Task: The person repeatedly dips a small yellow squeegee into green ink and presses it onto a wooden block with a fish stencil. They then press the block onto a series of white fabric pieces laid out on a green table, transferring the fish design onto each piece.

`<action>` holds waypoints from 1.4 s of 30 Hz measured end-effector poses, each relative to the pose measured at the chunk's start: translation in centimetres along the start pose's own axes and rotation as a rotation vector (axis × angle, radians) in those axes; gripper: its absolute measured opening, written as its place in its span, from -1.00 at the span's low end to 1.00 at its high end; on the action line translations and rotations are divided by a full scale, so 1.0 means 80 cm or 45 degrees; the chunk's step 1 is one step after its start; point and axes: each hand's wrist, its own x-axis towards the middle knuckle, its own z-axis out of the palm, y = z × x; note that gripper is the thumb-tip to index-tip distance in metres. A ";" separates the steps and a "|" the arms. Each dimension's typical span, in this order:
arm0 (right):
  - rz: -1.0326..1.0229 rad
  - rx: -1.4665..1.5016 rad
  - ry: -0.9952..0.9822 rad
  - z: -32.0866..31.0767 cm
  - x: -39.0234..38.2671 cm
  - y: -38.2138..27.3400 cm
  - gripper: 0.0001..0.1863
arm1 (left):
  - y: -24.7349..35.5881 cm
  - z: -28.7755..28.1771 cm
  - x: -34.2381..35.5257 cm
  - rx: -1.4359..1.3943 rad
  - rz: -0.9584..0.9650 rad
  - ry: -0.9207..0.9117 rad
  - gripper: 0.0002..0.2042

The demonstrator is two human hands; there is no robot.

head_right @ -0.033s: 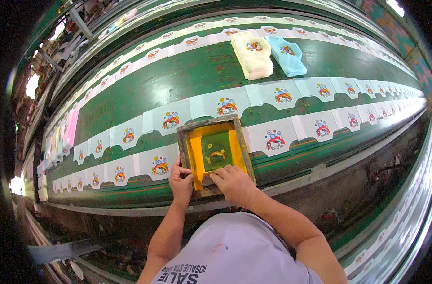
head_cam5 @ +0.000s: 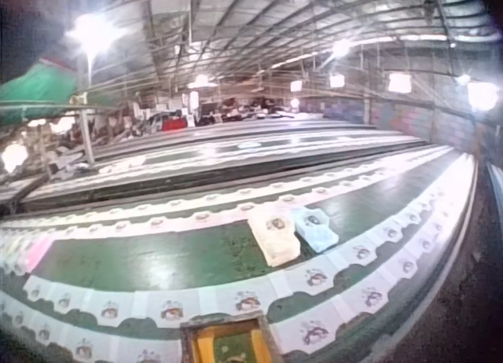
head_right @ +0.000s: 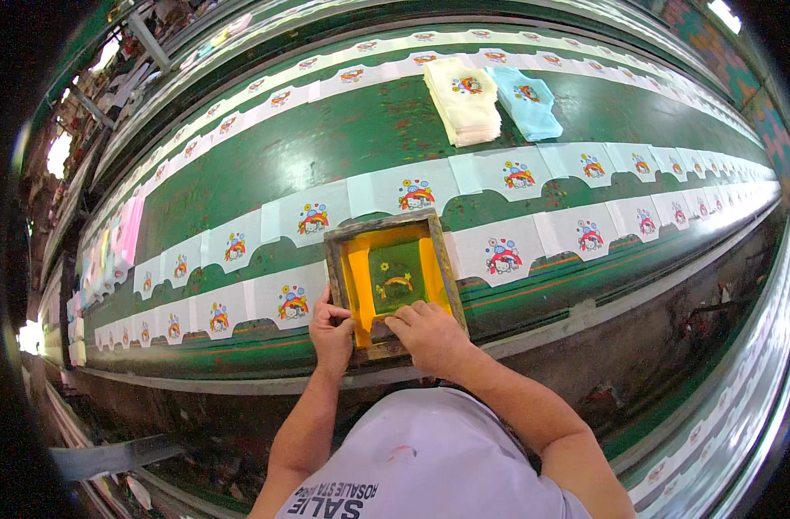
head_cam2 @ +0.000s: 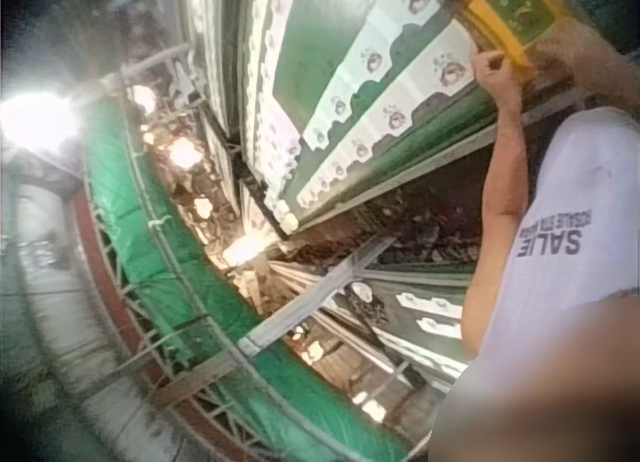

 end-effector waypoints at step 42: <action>0.076 -0.030 0.111 0.020 0.017 -0.002 -0.46 | -0.007 0.006 0.010 0.198 0.167 -0.028 -0.89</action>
